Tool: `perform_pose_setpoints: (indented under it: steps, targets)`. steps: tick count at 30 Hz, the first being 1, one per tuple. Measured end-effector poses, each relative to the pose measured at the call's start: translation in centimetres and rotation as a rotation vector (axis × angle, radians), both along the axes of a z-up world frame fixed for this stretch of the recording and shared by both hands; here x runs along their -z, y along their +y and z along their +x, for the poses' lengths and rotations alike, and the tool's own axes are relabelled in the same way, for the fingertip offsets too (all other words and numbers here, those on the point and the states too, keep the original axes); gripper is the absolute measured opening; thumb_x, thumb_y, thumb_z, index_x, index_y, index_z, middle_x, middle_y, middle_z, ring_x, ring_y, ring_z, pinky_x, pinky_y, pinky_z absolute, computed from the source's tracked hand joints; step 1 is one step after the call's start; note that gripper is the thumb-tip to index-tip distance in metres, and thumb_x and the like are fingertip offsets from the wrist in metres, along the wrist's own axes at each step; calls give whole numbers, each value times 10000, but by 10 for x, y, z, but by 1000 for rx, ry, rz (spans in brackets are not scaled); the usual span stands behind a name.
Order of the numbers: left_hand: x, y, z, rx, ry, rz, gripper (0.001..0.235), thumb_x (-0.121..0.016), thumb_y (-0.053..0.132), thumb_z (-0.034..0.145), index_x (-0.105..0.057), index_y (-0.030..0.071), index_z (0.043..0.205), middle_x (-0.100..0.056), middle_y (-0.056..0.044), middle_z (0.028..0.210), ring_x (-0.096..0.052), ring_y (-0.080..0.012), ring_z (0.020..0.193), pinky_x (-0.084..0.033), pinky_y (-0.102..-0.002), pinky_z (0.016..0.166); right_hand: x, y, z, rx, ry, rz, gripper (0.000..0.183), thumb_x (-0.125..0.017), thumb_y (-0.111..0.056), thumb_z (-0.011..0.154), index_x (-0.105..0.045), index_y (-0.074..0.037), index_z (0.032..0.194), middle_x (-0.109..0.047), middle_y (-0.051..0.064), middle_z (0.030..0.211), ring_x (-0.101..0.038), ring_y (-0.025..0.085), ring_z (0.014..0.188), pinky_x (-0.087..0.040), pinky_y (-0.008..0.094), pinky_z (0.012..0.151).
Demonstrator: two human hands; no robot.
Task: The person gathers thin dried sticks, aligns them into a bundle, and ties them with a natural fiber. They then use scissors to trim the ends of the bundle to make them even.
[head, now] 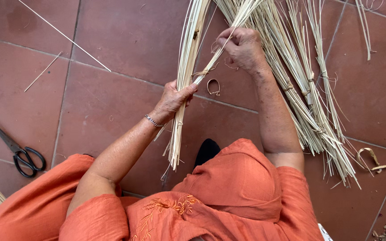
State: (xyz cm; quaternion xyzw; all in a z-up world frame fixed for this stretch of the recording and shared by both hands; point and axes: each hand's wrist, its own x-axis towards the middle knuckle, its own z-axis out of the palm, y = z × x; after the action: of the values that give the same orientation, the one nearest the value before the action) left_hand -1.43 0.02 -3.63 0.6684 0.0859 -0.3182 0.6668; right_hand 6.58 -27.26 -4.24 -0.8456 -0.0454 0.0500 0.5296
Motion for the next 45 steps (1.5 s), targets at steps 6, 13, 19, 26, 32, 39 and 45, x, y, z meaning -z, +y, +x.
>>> perform_pose_setpoints:
  steps: [6,13,19,26,32,39,45]
  targets:
    - [1,1,1,-18,4,-29,321,-743,358,947,-664,46,944,-648,-6,717,-562,-54,544,-497,-216,489,52,-43,-7,596,-38,475,145,-625,-216,1082,-653,-81,1037,-639,2,699,-591,64,513,-440,216,359]
    - [0,2,5,-30,13,-67,314,-727,353,952,-656,47,953,-674,-11,756,-564,-49,537,-499,-204,471,110,-205,-57,1392,-138,119,207,-559,-154,1018,-654,-61,861,-647,5,655,-555,62,413,-401,245,266]
    - [-6,-2,5,-40,59,-76,290,-734,325,940,-664,44,943,-692,-25,743,-573,-49,513,-495,-193,430,85,-235,-105,1368,-546,-1369,217,-562,-211,798,-692,-205,971,-675,60,972,-644,208,832,-552,328,587]
    - [-11,-10,0,-19,99,-62,302,-755,332,932,-676,41,926,-643,-17,665,-580,-57,507,-485,-198,424,46,-94,-26,531,76,371,339,-664,-321,1051,-680,-31,1226,-760,137,1047,-761,157,790,-643,264,544]
    - [-14,-5,1,-7,131,-44,310,-753,331,934,-685,29,956,-651,-20,686,-588,-61,523,-501,-212,446,24,-34,18,418,136,725,237,-685,-253,1025,-654,-48,1140,-790,127,939,-784,165,680,-647,288,536]
    - [-5,0,6,30,249,-25,310,-677,315,962,-692,21,1058,-700,-24,784,-663,-83,626,-582,-239,556,29,-48,16,458,-8,642,170,-795,-150,1030,-733,-14,949,-777,136,821,-777,181,659,-653,332,576]
    - [1,6,18,157,243,-53,271,-688,189,935,-704,-29,1095,-781,-132,956,-746,-126,793,-652,-282,729,20,-43,7,297,-8,658,164,-799,-99,1058,-699,28,1029,-755,136,843,-772,195,690,-673,336,598]
